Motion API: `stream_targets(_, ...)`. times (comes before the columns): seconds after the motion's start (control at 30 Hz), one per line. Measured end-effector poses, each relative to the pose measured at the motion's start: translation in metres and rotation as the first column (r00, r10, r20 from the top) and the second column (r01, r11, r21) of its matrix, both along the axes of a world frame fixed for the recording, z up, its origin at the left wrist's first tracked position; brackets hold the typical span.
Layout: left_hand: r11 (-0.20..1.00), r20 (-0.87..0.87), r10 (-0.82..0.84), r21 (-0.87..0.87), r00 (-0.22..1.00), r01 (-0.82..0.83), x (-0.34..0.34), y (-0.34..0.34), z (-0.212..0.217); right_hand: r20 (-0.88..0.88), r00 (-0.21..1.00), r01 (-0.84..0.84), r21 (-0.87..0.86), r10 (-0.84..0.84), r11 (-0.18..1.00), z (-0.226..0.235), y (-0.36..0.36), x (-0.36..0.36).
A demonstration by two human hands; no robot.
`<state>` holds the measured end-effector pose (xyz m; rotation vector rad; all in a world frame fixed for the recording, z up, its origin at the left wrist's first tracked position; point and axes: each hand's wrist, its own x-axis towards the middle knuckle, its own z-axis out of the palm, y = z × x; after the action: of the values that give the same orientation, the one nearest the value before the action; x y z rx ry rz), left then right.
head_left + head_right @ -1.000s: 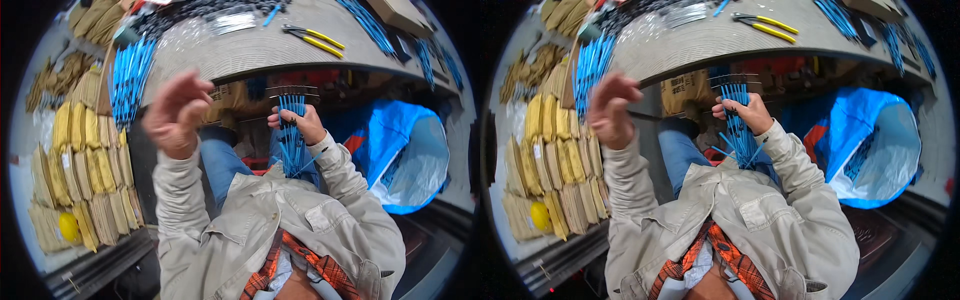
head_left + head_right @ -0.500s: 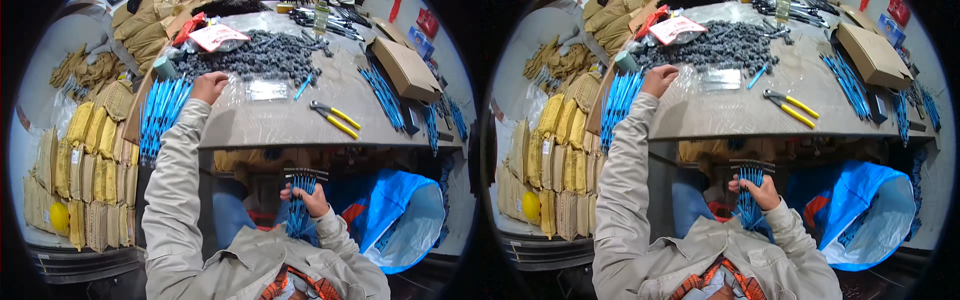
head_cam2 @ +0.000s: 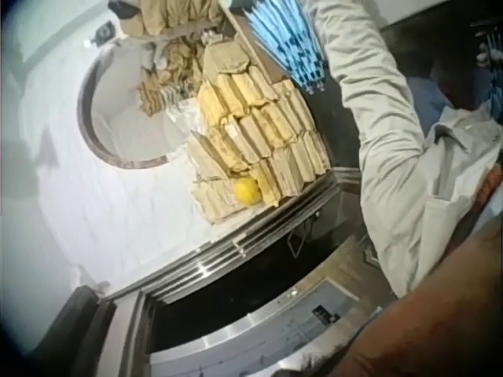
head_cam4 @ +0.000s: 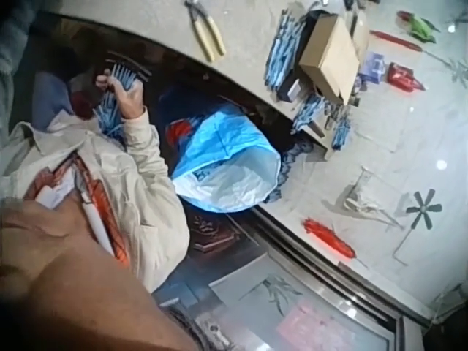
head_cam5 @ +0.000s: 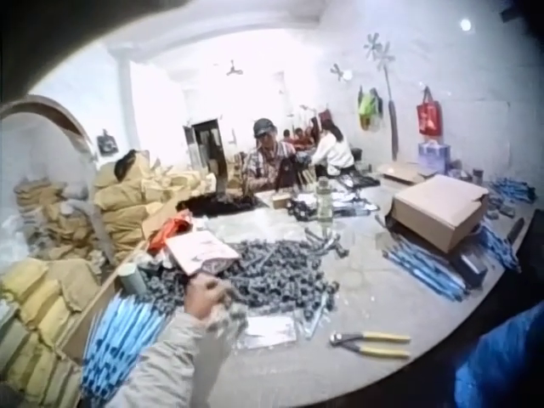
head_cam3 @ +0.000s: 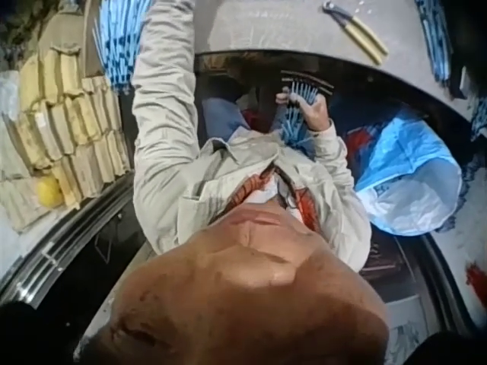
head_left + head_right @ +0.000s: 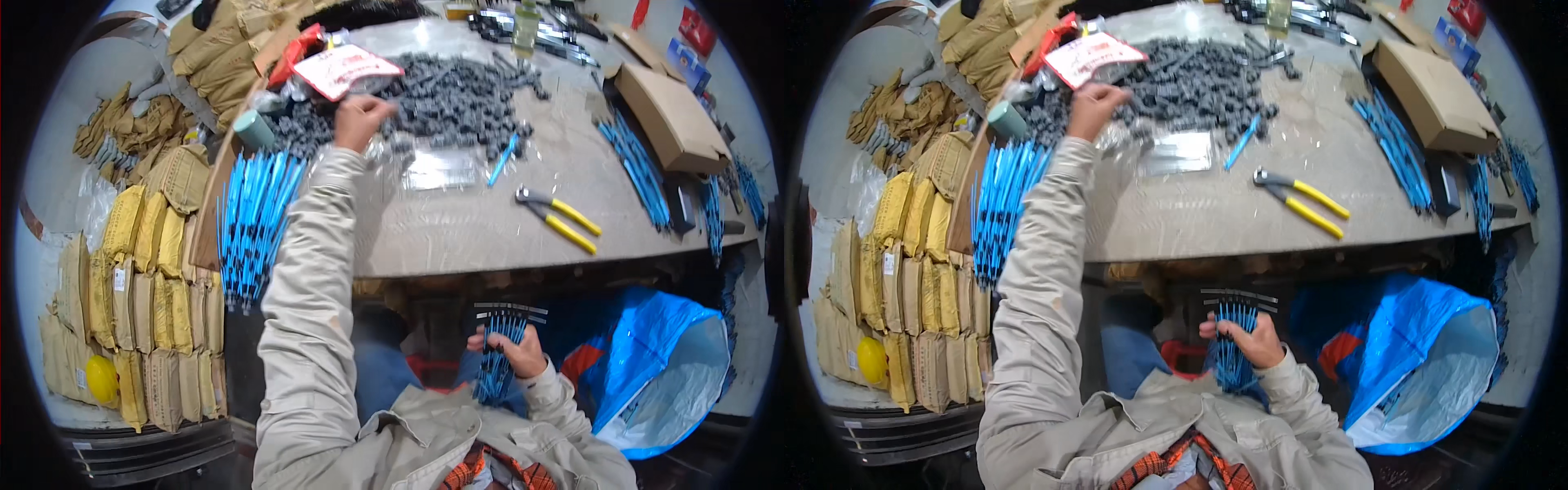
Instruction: Assembling a wire harness by inserting blue cables into a central hub and securing them.
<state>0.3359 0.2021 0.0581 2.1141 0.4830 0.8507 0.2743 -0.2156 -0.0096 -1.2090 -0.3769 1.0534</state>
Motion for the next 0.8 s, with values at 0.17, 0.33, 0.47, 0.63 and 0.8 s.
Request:
stream_targets(0.17, 0.546, 0.174, -0.436, -0.729, 0.883, 0.413, -0.095, -0.134, 0.014, 0.052, 0.999, 0.004, 0.021, -0.005, 1.0, 0.007, -0.011, -0.004)
stream_targets(0.33, 0.262, 0.18, -0.314, -0.927, 0.932, 0.267, -0.165, -0.225, -0.043, 0.041, 0.995, -0.096, 0.161, 0.09, 0.982, 0.005, -0.002, -0.012)
stream_targets(0.47, 0.123, 0.309, -0.1, -0.939, 0.946, 0.32, -0.173, -0.265, -0.052, 0.119, 0.989, -0.109, 0.222, 0.085, 0.969, 0.003, -0.007, -0.019)
stream_targets(0.63, 0.103, 0.256, -0.083, -0.959, 0.963, 0.264, -0.182, -0.272, -0.05, 0.168, 0.982, -0.128, 0.252, 0.087, 0.959, 0.006, -0.015, -0.031)
stream_targets(0.8, 0.228, 0.245, -0.062, -0.94, 0.968, 0.253, -0.181, -0.283, -0.038, 0.168, 0.982, -0.122, 0.246, 0.082, 0.962, 0.003, -0.018, -0.036)
